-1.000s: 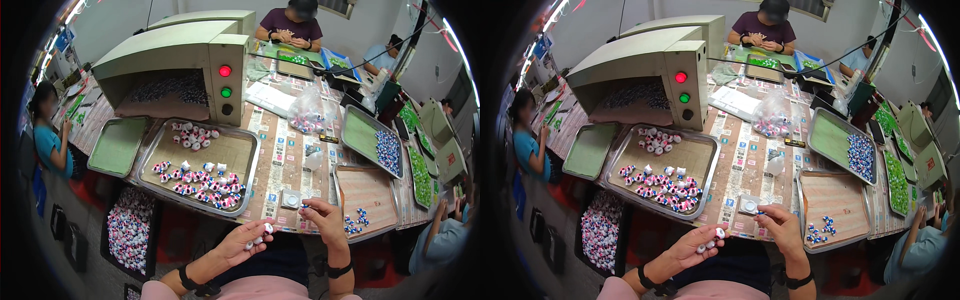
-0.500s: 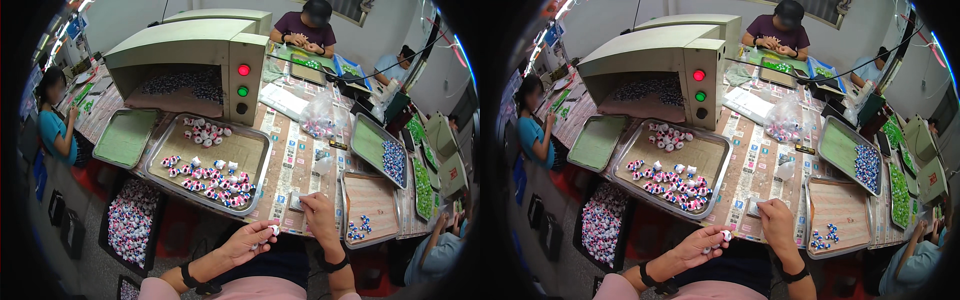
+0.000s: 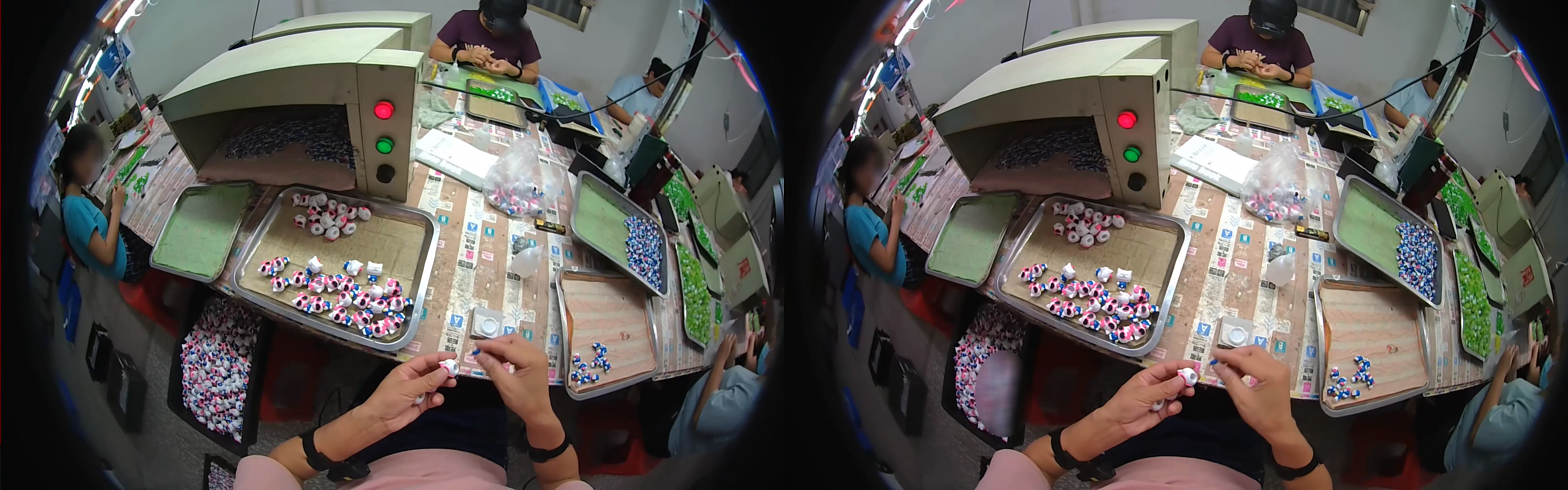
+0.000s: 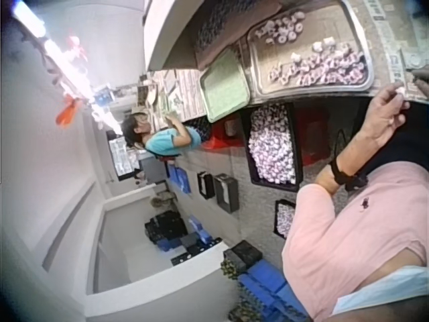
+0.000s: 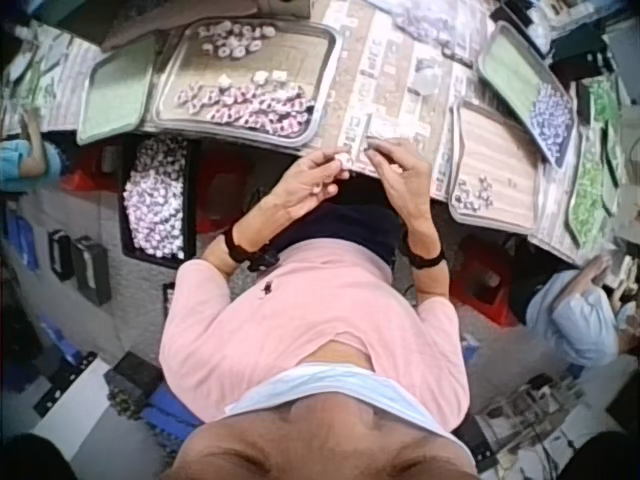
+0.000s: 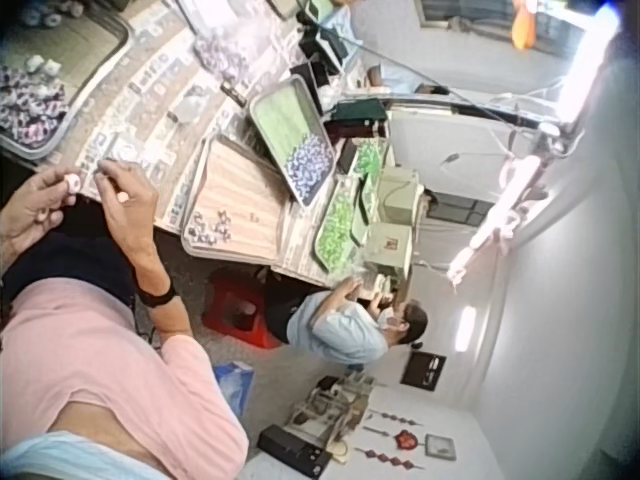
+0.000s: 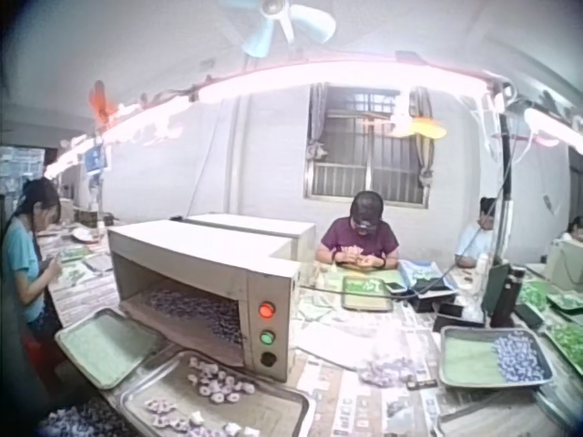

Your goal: The person repeatedly picks up small white cylindrical objects and blue patterned pieces from trays on a table. They insert the blue pieces into the white cylinders and place the assembled items into a metal tray. The process is repetitive and performed by hand without tools.

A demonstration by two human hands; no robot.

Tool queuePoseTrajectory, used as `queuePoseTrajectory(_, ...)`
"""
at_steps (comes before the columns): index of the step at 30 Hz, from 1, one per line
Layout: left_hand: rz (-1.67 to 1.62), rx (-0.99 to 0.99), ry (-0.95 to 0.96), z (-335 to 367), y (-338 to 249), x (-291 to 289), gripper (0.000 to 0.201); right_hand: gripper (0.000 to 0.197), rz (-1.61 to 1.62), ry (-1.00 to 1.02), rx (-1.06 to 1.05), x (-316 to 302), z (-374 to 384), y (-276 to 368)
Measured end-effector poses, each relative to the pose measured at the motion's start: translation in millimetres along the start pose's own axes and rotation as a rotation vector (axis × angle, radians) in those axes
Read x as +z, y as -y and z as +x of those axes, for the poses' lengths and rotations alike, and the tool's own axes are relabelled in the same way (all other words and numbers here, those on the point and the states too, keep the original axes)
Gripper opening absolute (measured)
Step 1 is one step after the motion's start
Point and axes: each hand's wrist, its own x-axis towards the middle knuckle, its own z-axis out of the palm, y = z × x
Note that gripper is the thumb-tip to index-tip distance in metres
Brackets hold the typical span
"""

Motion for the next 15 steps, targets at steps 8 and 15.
queuePoseTrajectory(8, 0.017, 0.006, -0.006, -1, 1, 5, 0.036, 0.021, 0.190, 0.035, 0.073, 9, -20, 3)
queuePoseTrajectory(15, 0.168, 0.095, -0.062, 0, 7, 7, 0.031, 0.022, 0.143, 0.056, 0.083, 9, -26, -1)
